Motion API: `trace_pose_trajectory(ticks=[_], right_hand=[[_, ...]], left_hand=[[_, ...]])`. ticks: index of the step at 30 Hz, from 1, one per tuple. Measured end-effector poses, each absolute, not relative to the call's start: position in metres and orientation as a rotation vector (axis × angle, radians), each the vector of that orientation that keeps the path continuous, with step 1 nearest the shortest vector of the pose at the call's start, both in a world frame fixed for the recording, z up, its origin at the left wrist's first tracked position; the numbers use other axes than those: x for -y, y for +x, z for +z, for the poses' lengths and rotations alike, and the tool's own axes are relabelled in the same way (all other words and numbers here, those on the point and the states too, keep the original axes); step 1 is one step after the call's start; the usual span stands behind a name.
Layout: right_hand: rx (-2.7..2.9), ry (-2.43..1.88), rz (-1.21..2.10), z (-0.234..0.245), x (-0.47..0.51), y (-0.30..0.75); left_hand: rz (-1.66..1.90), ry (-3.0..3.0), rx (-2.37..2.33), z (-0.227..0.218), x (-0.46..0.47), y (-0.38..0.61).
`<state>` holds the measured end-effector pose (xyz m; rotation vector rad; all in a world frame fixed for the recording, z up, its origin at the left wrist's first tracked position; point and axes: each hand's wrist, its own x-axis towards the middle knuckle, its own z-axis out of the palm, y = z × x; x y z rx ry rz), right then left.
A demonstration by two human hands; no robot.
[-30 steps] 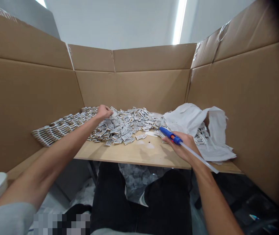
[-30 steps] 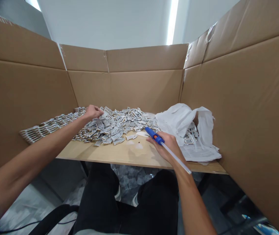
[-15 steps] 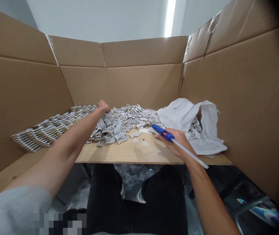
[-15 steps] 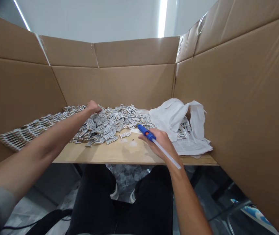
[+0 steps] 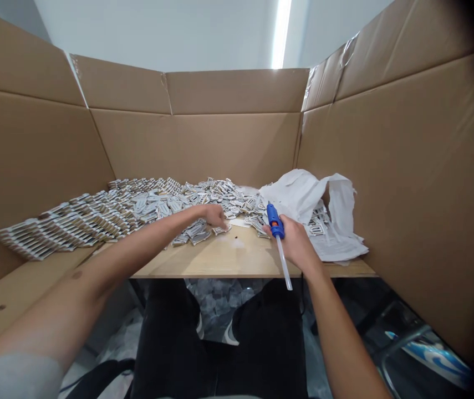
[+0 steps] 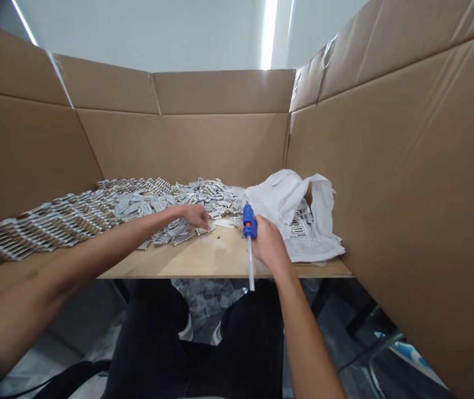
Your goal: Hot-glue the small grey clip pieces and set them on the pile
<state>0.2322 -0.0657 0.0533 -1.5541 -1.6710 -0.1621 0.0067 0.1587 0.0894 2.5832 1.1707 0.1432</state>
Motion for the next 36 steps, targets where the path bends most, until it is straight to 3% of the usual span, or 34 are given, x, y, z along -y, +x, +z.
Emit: trace_pose_trajectory(ticks=[2,8,13,16,25,36], right_hand=[[1.675,-1.609,-0.134,0.051,0.063,0.233],[1.742,-1.762,0.037,0.034,0.047,0.201],[1.725,-1.855,0.099,0.017,0.031,0.16],[1.671,-1.902,0.059,0.012,0.026,0.151],[1.616,-1.642,0.207,0.019,0.027,0.181],[1.492,-1.356,0.314,0.03,0.031,0.177]], left_hand=[[0.053,2.655,-1.026,0.076,-0.15,0.01],[0.217,2.76,-1.086,0.071,-0.134,0.002],[1.026,2.333,-1.228,0.07,-0.091,-0.023],[1.222,1.751,-1.098,0.051,-0.055,-0.03],[1.181,0.885,-0.61,0.008,-0.013,-0.008],[1.138,1.225,-0.652,0.001,-0.003,0.001]])
